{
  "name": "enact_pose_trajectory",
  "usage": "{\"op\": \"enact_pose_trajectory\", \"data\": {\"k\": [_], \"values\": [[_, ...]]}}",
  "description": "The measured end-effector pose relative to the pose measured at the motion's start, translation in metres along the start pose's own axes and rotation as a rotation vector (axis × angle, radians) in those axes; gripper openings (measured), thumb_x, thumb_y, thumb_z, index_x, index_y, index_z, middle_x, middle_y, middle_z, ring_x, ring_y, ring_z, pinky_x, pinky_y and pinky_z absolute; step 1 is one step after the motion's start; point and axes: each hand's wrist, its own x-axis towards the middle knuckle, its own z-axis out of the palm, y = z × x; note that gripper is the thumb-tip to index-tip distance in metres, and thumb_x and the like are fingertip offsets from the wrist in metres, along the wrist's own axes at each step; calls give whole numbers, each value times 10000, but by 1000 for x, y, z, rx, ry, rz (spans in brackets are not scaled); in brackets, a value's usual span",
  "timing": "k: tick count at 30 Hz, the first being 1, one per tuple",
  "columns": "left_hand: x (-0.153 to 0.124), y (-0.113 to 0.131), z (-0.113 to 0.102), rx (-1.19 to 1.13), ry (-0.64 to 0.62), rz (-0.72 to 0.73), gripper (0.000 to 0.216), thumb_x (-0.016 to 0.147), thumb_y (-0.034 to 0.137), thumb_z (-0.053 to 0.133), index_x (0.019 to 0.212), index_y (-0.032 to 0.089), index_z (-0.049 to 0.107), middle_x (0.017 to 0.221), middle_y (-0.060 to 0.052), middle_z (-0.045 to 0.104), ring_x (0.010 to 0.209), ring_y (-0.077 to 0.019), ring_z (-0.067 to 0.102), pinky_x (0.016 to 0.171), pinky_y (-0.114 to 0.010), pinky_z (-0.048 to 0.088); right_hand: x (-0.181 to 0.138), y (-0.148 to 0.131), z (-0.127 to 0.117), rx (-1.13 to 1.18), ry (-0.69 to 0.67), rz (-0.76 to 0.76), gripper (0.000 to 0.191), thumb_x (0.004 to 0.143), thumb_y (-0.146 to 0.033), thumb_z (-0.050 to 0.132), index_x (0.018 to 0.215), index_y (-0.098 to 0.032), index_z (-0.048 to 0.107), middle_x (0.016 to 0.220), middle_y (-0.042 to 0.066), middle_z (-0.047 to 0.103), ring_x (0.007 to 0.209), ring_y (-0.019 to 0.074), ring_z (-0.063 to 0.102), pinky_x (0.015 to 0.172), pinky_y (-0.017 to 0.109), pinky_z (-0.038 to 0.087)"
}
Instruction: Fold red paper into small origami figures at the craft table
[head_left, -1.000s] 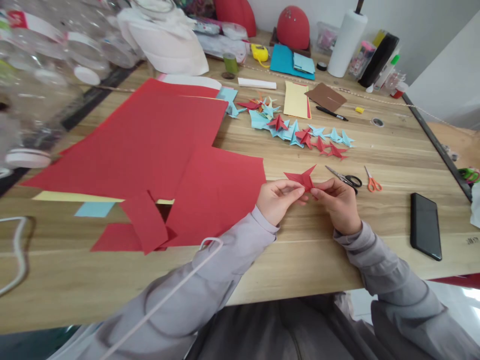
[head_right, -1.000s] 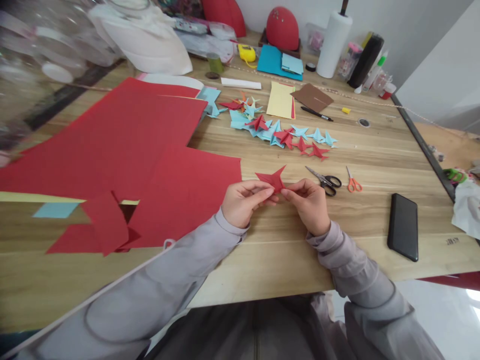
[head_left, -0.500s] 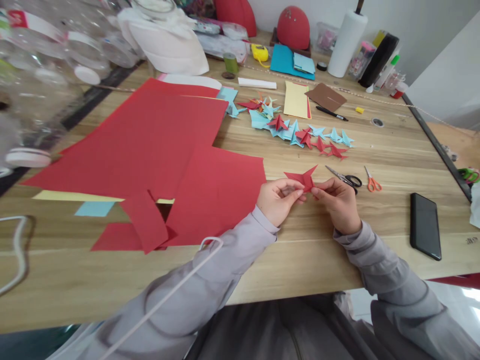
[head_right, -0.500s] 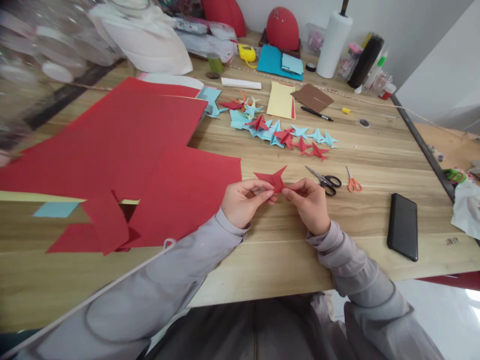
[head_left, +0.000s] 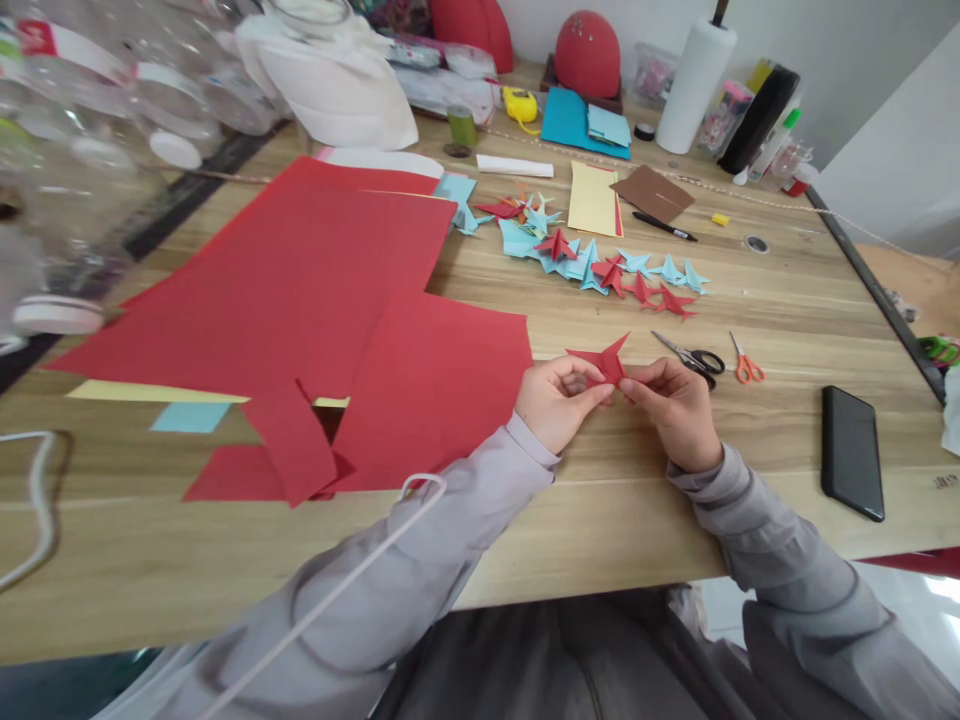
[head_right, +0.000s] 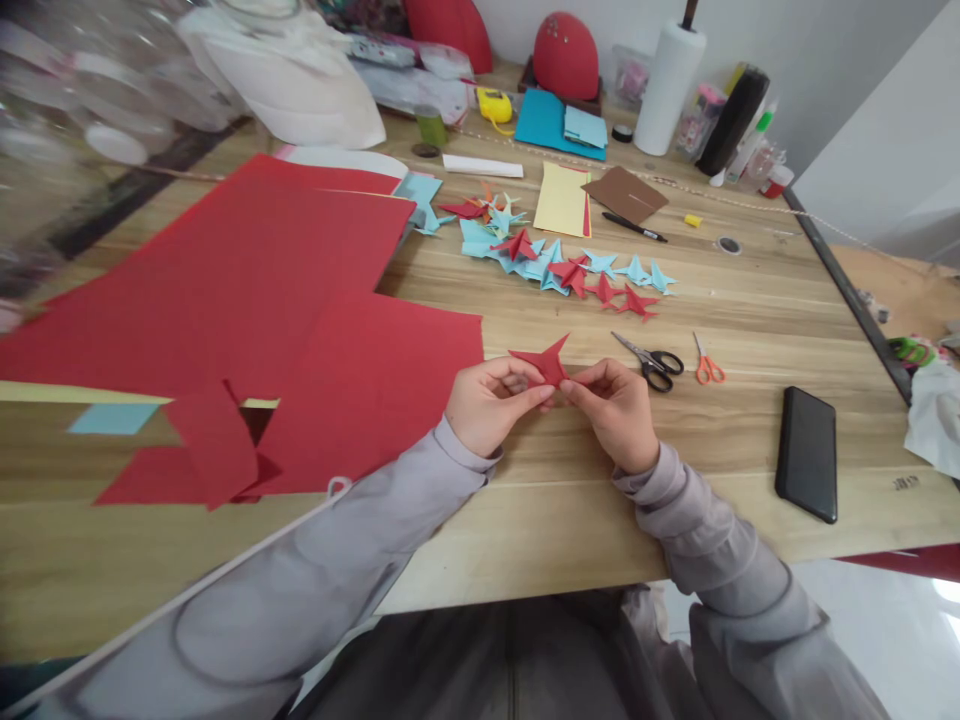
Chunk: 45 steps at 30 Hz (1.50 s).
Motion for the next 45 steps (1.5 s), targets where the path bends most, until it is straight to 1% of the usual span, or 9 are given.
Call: {"op": "enact_pose_trajectory", "data": {"k": [10, 17, 20, 22, 26, 28, 32, 40, 45], "values": [[0, 1, 1, -62, -24, -51, 183, 575, 187, 771, 679, 125, 633, 553, -13, 666, 510, -149, 658, 533, -267, 572, 2, 2, -3, -9, 3, 24, 300, 577, -377, 838, 641, -192, 611, 575, -12, 655, 523, 110, 585, 521, 250, 472], [0, 1, -1, -157, -65, -103, 243, 574, 243, 786, 733, 119, 650, 626, -38, 694, 604, -192, 696, 604, -321, 592, 5, 3, -6, -7, 21, 28, 288, 578, -370, 836, 636, -201, 610, 577, -16, 652, 529, 119, 586, 526, 270, 480], [0, 2, -3, -206, -99, -120, 255, 604, 296, 770, 741, 123, 641, 639, -31, 687, 611, -187, 695, 615, -322, 587, 5, 2, -6, 13, 18, 27, 272, 585, -350, 835, 643, -202, 615, 594, -15, 665, 532, 120, 593, 536, 274, 489], [0, 1, -2, -192, -106, -108, 270, 600, 306, 776, 734, 134, 616, 630, -13, 674, 600, -170, 685, 598, -299, 578, 4, 1, -5, 18, 11, 29, 268, 591, -346, 833, 647, -200, 615, 594, -15, 668, 531, 119, 595, 539, 271, 493], [-1, -2, 1, -109, -71, -20, 340, 533, 246, 817, 680, 160, 524, 607, 12, 659, 567, -134, 655, 561, -248, 542, 0, -1, -1, 20, -23, 44, 290, 583, -361, 836, 632, -192, 605, 570, -15, 664, 521, 119, 599, 556, 270, 507], [-1, -4, 2, -83, -60, 10, 350, 532, 235, 817, 659, 164, 499, 579, 18, 644, 529, -119, 631, 560, -246, 530, -1, -2, 1, 29, -37, 53, 302, 572, -363, 842, 628, -189, 601, 556, -19, 659, 510, 116, 596, 553, 265, 507], [0, -3, 0, -66, -80, 6, 345, 544, 233, 812, 648, 165, 491, 556, 16, 635, 515, -121, 620, 565, -254, 518, -1, 0, 1, 42, -56, 73, 314, 559, -365, 851, 635, -186, 604, 560, -21, 661, 515, 113, 598, 542, 253, 500], [2, 1, -4, -174, -98, -151, 397, 453, 226, 855, 637, 152, 510, 542, 0, 660, 467, -124, 617, 528, -263, 524, 0, 2, 0, 177, -96, 173, 328, 543, -345, 865, 616, -177, 592, 563, -27, 662, 515, 95, 596, 534, 229, 487], [3, 0, -5, -232, -78, -236, 395, 456, 199, 859, 678, 144, 537, 557, -9, 670, 472, -134, 629, 495, -245, 503, 1, 0, 0, 289, -102, 265, 292, 529, -297, 873, 624, -176, 624, 579, -31, 674, 524, 82, 606, 530, 205, 488]]}}
